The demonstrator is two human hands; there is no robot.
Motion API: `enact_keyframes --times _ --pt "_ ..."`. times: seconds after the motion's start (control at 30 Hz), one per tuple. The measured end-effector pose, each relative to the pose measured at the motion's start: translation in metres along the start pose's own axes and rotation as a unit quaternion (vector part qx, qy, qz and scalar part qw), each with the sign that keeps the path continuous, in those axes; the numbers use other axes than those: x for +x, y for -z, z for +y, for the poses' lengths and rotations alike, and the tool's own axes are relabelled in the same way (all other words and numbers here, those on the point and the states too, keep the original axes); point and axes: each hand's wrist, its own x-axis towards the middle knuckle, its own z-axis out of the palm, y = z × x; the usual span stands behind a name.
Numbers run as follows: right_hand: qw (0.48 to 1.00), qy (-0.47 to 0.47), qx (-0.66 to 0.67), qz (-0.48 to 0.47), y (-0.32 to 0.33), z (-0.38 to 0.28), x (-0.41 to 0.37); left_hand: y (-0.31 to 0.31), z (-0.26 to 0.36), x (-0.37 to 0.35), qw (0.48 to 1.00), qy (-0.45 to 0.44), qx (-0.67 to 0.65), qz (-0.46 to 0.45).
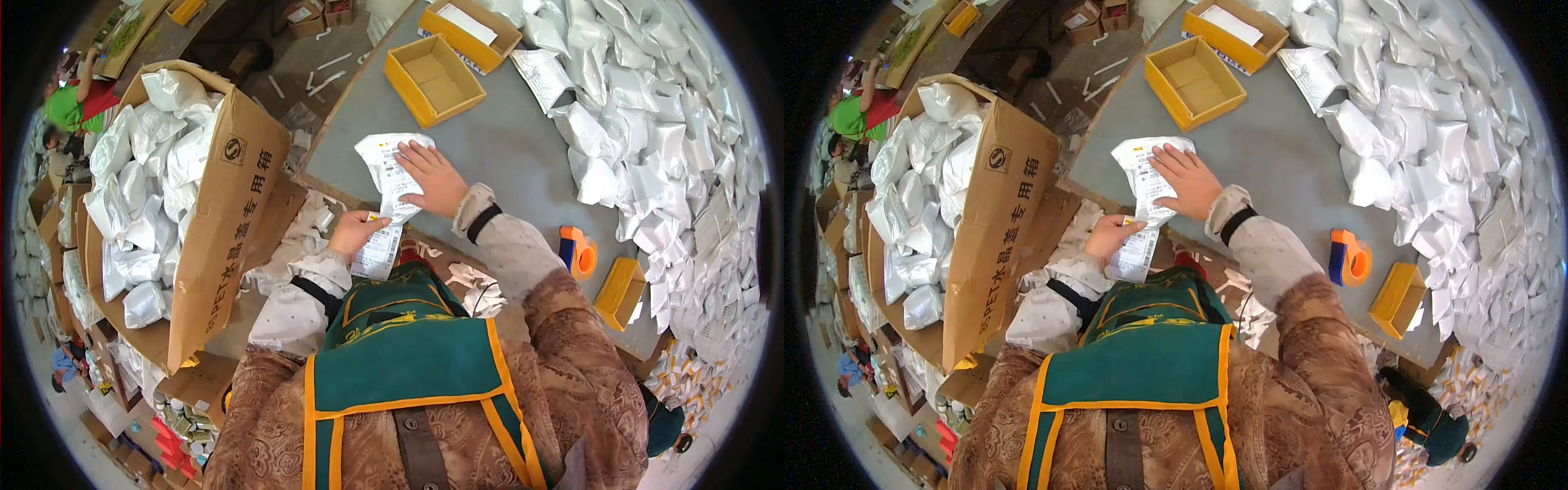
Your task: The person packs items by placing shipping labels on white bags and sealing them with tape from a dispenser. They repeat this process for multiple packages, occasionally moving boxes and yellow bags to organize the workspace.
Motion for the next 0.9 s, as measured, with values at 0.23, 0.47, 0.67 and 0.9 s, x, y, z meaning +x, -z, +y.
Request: enact_keyframes --times 0.23,0.47,0.67,0.9 --pt "0.997 -0.030 -0.062 -0.041 0.008 -0.020 0.022 0.001 -0.010 -0.013 0.998 0.015 -0.051 0.027" --pt "0.992 -0.008 -0.095 -0.078 -0.006 -0.011 0.032 -0.001 -0.012 -0.015 0.996 0.013 -0.080 0.027" --pt "0.993 0.016 -0.110 -0.046 0.004 -0.028 0.045 -0.003 -0.006 -0.017 0.994 0.030 -0.102 0.022" --pt "0.990 -0.099 0.096 0.002 0.009 0.025 0.063 0.010 -0.016 -0.011 0.994 0.014 -0.106 0.028"
